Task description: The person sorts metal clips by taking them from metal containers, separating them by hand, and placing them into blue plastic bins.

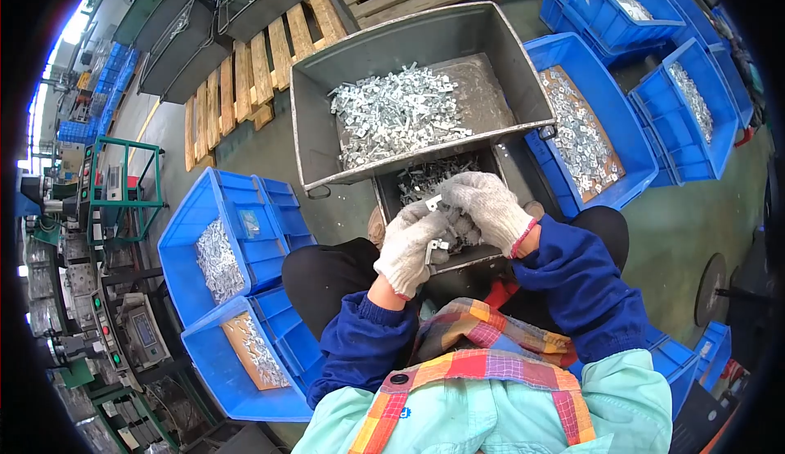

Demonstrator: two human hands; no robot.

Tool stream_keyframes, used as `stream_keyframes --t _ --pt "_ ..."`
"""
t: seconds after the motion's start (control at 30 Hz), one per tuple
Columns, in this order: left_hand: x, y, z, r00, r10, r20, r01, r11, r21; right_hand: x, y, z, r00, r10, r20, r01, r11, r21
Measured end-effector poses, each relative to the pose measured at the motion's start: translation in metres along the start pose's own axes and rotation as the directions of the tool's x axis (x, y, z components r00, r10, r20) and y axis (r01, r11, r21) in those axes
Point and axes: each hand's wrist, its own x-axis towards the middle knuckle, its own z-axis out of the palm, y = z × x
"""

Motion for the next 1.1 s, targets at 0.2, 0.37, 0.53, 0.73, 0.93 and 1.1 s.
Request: stream_keyframes --t 0.2,0.37,0.53,0.73,0.93,1.1 --pt "-0.004 0.002 0.014 0.987 0.082 -0.141 -0.066 0.991 0.113 0.002 0.003 -0.001 0.998 0.056 0.007 -0.056 0.994 0.098" --pt "0.002 -0.004 0.001 0.991 0.088 -0.101 -0.083 0.995 0.052 0.004 0.001 -0.003 0.990 -0.130 -0.059 0.126 0.990 -0.071" --pt "-0.004 0.009 0.005 0.999 0.030 -0.025 -0.030 0.999 -0.017 -0.001 -0.006 -0.001 0.988 -0.145 -0.057 0.138 0.985 -0.104" --pt "-0.003 -0.001 -0.006 0.997 0.015 -0.082 -0.019 0.999 -0.047 -0.001 -0.002 0.002 0.993 -0.090 0.074 0.098 0.989 -0.109" --pt "-0.009 0.001 -0.012 0.993 -0.006 -0.119 -0.002 0.998 -0.068 0.005 0.004 0.005 0.970 -0.194 0.143 0.223 0.947 -0.231" --pt "-0.015 0.003 -0.021 0.995 0.023 -0.101 -0.029 0.998 -0.062 -0.002 -0.006 0.020 0.978 -0.148 0.150 0.184 0.947 -0.264"
